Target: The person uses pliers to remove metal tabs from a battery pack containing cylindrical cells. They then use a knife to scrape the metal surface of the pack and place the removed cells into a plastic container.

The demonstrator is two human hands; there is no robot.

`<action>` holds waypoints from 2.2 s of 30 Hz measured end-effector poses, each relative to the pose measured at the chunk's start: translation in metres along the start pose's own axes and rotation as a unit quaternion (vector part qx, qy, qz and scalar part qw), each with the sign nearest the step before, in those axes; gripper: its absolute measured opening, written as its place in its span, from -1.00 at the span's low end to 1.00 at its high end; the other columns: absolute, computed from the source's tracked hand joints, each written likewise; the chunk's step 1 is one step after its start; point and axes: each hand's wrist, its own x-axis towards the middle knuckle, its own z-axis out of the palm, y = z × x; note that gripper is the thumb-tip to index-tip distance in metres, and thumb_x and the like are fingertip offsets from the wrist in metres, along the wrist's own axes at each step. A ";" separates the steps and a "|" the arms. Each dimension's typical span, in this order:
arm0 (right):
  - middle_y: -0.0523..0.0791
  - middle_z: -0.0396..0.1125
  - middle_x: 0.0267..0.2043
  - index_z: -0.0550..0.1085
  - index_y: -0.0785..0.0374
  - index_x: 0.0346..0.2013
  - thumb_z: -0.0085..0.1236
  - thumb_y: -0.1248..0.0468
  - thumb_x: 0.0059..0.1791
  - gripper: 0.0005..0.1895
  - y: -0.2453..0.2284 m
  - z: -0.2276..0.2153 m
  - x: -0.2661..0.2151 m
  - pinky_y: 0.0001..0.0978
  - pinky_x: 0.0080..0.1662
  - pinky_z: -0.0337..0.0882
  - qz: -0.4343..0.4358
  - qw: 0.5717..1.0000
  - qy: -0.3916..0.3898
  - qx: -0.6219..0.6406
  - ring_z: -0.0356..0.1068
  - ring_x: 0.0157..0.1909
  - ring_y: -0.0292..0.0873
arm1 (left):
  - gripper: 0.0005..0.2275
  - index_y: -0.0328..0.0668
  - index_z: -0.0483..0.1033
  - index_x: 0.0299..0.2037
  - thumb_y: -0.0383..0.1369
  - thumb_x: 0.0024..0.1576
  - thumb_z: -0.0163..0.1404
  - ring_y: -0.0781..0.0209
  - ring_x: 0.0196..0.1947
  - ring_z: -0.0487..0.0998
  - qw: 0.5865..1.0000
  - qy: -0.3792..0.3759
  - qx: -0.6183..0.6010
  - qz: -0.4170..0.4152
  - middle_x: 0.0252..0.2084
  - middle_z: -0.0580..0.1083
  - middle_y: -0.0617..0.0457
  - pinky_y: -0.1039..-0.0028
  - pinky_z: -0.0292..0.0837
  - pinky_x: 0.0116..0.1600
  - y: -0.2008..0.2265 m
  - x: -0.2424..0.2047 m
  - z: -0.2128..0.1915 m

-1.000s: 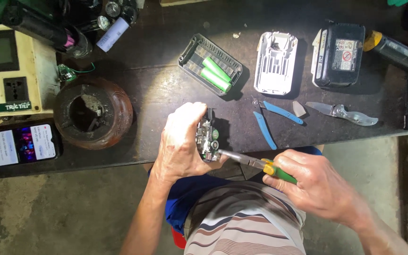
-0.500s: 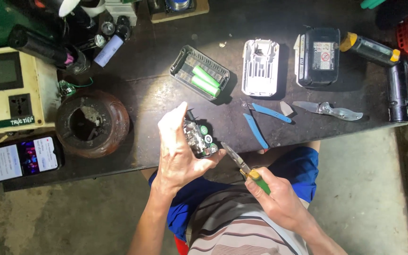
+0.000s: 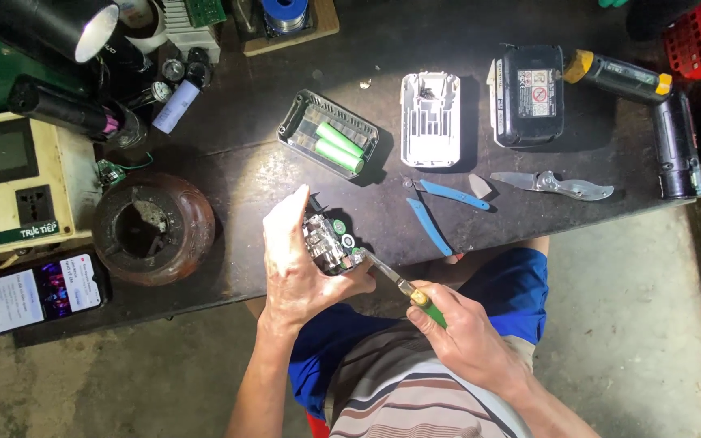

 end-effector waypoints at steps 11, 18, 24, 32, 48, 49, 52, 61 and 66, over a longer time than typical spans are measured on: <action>-0.12 0.51 0.02 0.44 0.27 0.02 -0.02 0.02 0.09 -0.60 0.001 -0.005 0.004 -0.33 0.06 0.46 -0.043 0.999 0.012 0.019 0.52 -0.01 -0.15 | 0.11 -0.43 0.17 0.38 -0.14 -0.44 0.47 -0.20 0.28 0.39 1.000 0.023 0.002 -0.015 0.27 0.34 -0.28 0.14 0.34 0.40 0.008 0.004 0.000; -0.13 0.48 -0.13 0.42 0.28 0.13 -0.01 0.01 0.08 -0.52 0.004 -0.007 0.002 -0.34 0.02 0.46 -0.066 0.998 0.002 0.019 0.51 -0.12 -0.17 | 0.11 -0.41 0.17 0.38 -0.15 -0.45 0.48 -0.20 0.29 0.39 1.000 0.016 -0.005 -0.024 0.26 0.35 -0.26 0.11 0.33 0.41 0.007 0.003 0.000; -0.14 0.50 -0.08 0.43 0.23 0.13 -0.03 -0.05 0.07 -0.50 0.000 -0.007 -0.002 -0.37 0.03 0.47 -0.036 0.999 -0.004 0.022 0.53 -0.09 -0.18 | 0.11 -0.41 0.19 0.37 -0.05 -0.40 0.51 -0.27 0.34 0.37 0.998 0.037 0.052 0.003 0.31 0.34 -0.29 0.00 0.28 0.45 -0.001 -0.009 0.007; -0.01 0.44 0.02 0.44 0.32 -0.01 -0.03 0.01 0.10 -0.58 0.002 0.009 -0.011 -0.24 0.13 0.44 -0.091 0.994 0.059 -0.018 0.48 0.05 -0.02 | 0.01 -0.42 0.30 0.25 0.46 -0.10 0.02 -0.30 0.14 0.48 0.965 0.165 0.192 0.069 0.14 0.41 -0.27 -0.04 0.45 0.22 -0.004 -0.028 0.026; -0.13 0.18 -0.48 0.36 0.40 -0.29 0.05 0.04 0.08 -0.59 0.036 0.041 -0.016 -0.34 -0.49 0.23 -0.193 0.968 0.162 0.006 0.09 -0.59 -0.23 | -0.33 -0.42 0.57 -0.12 0.19 -0.04 0.20 -0.18 0.07 0.49 0.957 0.140 0.253 -0.008 -0.04 0.51 -0.23 0.17 0.46 0.14 0.043 -0.024 0.010; -0.13 0.18 -0.48 0.36 0.40 -0.29 0.05 0.04 0.08 -0.59 0.036 0.041 -0.017 -0.34 -0.49 0.23 -0.192 0.968 0.163 0.008 0.09 -0.59 -0.23 | -0.33 -0.42 0.57 -0.12 0.19 -0.04 0.20 -0.18 0.07 0.49 0.957 0.138 0.254 -0.007 -0.04 0.51 -0.23 0.17 0.46 0.14 0.042 -0.029 0.012; -0.05 0.28 -0.40 0.32 0.37 -0.41 0.01 0.01 0.09 -0.55 0.035 0.039 -0.018 -0.33 -0.54 0.14 -0.196 0.966 0.170 -0.002 0.06 -0.63 -0.21 | -0.36 -0.34 0.60 -0.08 0.18 -0.06 0.25 -0.16 0.11 0.47 0.948 0.132 0.290 -0.012 0.01 0.54 -0.19 0.21 0.42 0.13 0.039 -0.038 0.015; 0.15 0.33 0.02 0.34 0.37 -0.31 -0.01 0.02 0.10 -0.59 0.039 0.028 -0.023 -0.13 0.05 0.50 -0.197 0.975 0.103 -0.019 0.45 0.01 0.10 | -0.32 -0.34 0.58 -0.05 0.18 -0.10 0.30 -0.16 0.16 0.41 0.950 0.114 0.291 -0.022 0.05 0.55 -0.23 0.20 0.43 0.13 0.040 -0.049 0.011; 0.14 0.36 -0.11 0.30 0.34 -0.36 -0.05 -0.12 0.09 -0.48 0.046 0.037 -0.028 -0.20 -0.23 0.47 -0.214 0.968 0.128 -0.023 0.46 -0.19 0.07 | -0.35 -0.38 0.57 -0.10 0.15 -0.07 0.30 -0.15 0.17 0.40 0.953 0.104 0.285 -0.010 0.02 0.48 -0.23 0.18 0.40 0.18 0.049 -0.045 0.011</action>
